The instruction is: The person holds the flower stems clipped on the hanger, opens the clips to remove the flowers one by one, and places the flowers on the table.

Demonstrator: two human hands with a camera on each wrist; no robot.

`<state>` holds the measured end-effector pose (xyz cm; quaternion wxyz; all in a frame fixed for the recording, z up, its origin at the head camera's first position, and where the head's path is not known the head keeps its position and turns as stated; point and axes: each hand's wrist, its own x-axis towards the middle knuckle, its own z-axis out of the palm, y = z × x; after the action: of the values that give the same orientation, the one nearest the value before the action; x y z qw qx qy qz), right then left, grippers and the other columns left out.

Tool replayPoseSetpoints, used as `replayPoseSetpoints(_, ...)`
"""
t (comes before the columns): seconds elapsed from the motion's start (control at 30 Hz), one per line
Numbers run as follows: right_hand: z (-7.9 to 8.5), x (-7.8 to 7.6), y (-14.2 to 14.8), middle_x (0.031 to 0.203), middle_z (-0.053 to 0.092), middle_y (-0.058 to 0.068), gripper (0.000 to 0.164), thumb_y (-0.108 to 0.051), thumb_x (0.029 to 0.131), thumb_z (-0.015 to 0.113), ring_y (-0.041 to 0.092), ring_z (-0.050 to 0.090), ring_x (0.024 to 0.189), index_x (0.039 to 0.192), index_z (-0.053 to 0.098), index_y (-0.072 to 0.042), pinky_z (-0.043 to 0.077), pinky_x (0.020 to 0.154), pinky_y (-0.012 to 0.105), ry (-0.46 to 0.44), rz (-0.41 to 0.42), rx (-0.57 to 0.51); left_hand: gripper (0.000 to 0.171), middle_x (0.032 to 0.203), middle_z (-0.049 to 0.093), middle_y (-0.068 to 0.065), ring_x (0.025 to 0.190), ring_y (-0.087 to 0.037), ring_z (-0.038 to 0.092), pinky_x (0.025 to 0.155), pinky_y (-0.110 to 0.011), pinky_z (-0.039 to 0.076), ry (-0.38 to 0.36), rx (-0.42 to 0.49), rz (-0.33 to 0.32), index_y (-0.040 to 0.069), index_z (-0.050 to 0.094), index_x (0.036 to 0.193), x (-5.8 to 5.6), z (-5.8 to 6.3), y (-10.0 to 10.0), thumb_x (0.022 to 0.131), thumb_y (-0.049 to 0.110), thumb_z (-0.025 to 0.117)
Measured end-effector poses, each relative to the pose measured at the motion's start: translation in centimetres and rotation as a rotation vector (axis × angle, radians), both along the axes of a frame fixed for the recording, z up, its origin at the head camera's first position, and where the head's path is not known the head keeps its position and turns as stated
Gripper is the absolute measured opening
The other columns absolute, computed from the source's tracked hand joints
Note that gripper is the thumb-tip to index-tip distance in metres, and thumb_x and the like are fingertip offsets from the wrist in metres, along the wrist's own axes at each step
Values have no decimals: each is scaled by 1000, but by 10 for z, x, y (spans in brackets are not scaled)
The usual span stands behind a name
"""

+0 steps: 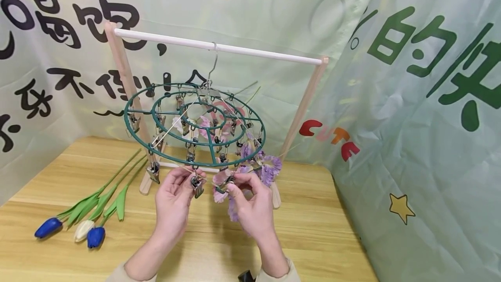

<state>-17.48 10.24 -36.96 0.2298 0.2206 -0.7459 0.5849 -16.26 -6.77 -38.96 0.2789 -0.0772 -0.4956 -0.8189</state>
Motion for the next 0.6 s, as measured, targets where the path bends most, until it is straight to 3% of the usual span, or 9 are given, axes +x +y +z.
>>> replayPoseSetpoints(0.17,0,0,-1,94,71,16,17,7,90,75,9,69,89,106,69,5,60,80,22,-52,-8,-45,16,105,71,-3,97,-14,73,90,-27,59,3,19,-11,-5,62,110,-1,-1,0,97,-14,59)
replayPoseSetpoints(0.33,1,1,-1,95,70,19,18,10,89,74,9,68,88,106,69,7,59,80,22,-45,-11,-58,15,105,71,-2,96,-12,73,92,-26,58,0,13,-4,-15,57,112,-2,-2,0,97,-17,57)
replayPoseSetpoints(0.6,2,1,-2,96,70,17,19,8,91,74,10,68,88,109,69,6,59,83,23,-35,-21,-44,20,106,70,-4,97,-13,73,93,-28,58,-37,20,-2,-19,54,115,-1,-2,0,96,-20,53)
